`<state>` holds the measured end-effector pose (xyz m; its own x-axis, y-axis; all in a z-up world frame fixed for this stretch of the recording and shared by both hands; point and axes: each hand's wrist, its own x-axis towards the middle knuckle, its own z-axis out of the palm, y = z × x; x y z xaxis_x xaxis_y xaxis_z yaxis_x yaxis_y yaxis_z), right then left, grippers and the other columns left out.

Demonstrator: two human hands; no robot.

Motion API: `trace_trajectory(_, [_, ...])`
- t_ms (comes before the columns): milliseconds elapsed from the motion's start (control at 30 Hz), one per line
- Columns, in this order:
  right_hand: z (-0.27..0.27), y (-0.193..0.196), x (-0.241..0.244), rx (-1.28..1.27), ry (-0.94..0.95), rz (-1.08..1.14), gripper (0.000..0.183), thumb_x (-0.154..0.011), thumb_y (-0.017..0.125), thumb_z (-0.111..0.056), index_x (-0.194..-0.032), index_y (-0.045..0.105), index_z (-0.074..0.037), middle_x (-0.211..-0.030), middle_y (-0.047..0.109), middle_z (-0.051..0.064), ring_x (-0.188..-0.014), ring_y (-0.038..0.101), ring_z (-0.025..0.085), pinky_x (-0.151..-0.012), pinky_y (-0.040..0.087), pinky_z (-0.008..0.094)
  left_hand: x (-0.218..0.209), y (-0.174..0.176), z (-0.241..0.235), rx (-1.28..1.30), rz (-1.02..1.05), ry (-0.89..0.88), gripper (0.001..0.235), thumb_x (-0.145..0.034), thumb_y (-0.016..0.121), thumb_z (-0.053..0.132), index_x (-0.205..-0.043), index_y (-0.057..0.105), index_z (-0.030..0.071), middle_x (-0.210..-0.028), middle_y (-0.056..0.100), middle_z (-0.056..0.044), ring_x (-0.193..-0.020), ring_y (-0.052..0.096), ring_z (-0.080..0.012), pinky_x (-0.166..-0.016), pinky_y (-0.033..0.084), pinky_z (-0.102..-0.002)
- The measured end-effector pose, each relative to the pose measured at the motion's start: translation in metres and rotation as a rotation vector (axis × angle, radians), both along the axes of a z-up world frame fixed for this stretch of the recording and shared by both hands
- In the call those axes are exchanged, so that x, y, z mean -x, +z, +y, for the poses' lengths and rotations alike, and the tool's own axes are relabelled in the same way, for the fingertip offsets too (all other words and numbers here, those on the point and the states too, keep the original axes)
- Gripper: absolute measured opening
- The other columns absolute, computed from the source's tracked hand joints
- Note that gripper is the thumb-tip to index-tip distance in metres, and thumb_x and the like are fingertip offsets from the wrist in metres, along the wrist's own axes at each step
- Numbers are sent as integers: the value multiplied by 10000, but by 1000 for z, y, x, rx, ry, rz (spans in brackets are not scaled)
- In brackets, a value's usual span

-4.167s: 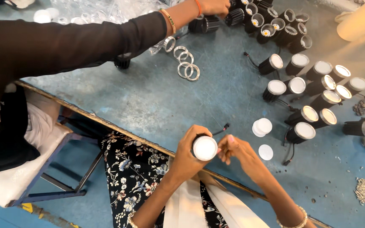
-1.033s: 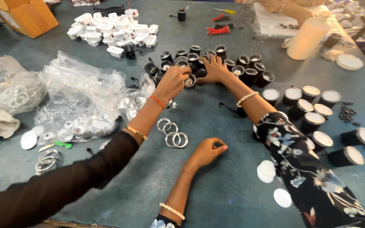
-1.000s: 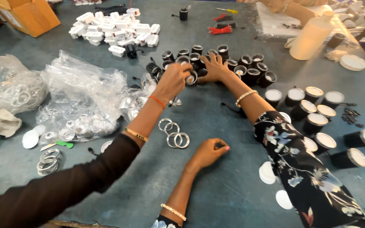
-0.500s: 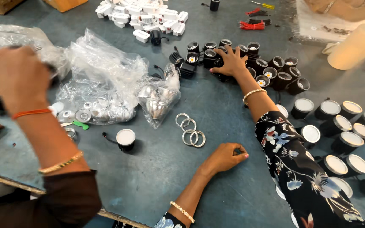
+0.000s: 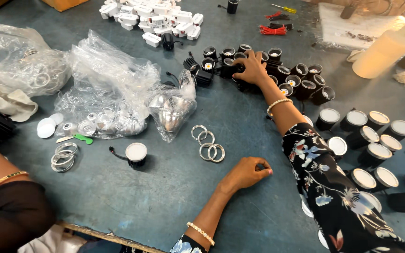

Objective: The person assembles circular light fixtures by picking up black housing units, inserting silver lens rings and white covers, and pressing the components together by hand at a workstation.

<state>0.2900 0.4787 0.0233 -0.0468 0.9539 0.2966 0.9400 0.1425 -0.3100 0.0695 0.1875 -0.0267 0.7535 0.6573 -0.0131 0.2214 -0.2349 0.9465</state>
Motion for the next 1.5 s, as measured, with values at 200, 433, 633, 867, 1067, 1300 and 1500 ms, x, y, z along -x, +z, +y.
trace_trajectory(200, [24, -8, -15, 108, 133, 20, 463, -725, 887, -450, -1155, 791, -308, -1386, 440, 164, -1312, 344, 430, -1174, 348, 562, -3, -8, 1, -49, -40, -6, 298, -903, 700, 304, -1061, 769, 61, -1001, 786, -129, -913, 749, -238, -833, 574, -360])
trace_trajectory(433, [32, 13, -2, 365, 77, 28, 952, -627, 886, -609, -1441, 541, -256, -1557, 234, 243, -1377, 358, 534, -1109, 347, 601, 0, -3, -1, -10, -19, 8, 308, -881, 719, 324, -1062, 776, 81, -978, 775, -164, -901, 733, -255, -834, 563, -368])
trace_trajectory(633, [14, 39, 19, 438, -71, 128, 940, -591, 819, -657, -1360, 557, -185, -1506, 332, 196, -1263, 557, 441, -1038, 495, 509, -5, -16, 1, -38, -63, -9, 307, -880, 716, 334, -1048, 783, 86, -974, 778, -172, -918, 740, -269, -846, 563, -376])
trace_trajectory(867, [39, 18, 1, 358, -3, 301, 873, -780, 758, -794, -1312, 671, -107, -1490, 400, 234, -1268, 522, 348, -941, 537, 411, -10, -28, 5, -109, -53, -31, 314, -882, 713, 362, -1061, 787, 114, -976, 773, -174, -925, 743, -305, -850, 567, -393])
trace_trajectory(1067, [49, 21, 5, 437, -239, 331, 1143, -610, 747, -734, -1544, 369, -194, -1539, 329, 280, -1305, 524, 448, -989, 550, 581, -17, -44, 8, -127, -70, -37, 332, -883, 702, 383, -1067, 789, 120, -1025, 783, -162, -955, 750, -307, -882, 574, -390])
trace_trajectory(1300, [68, 17, 1, 437, -104, 319, 1011, -869, 518, -764, -1638, 335, -134, -1644, 373, 207, -1505, 365, 396, -1165, 352, 580, -51, -92, 21, -259, -147, -56, 400, -897, 677, 480, -1073, 798, 142, -1076, 804, -120, -1017, 759, -299, -930, 582, -393])
trace_trajectory(1500, [86, 10, 12, 410, -110, 199, 1132, -827, 562, -796, -1682, 258, -121, -1592, 389, 316, -1452, 404, 511, -1142, 362, 650, -70, -116, 28, -279, -115, -2, 374, -881, 660, 466, -1063, 820, 181, -1107, 820, -92, -997, 770, -288, -920, 590, -386])
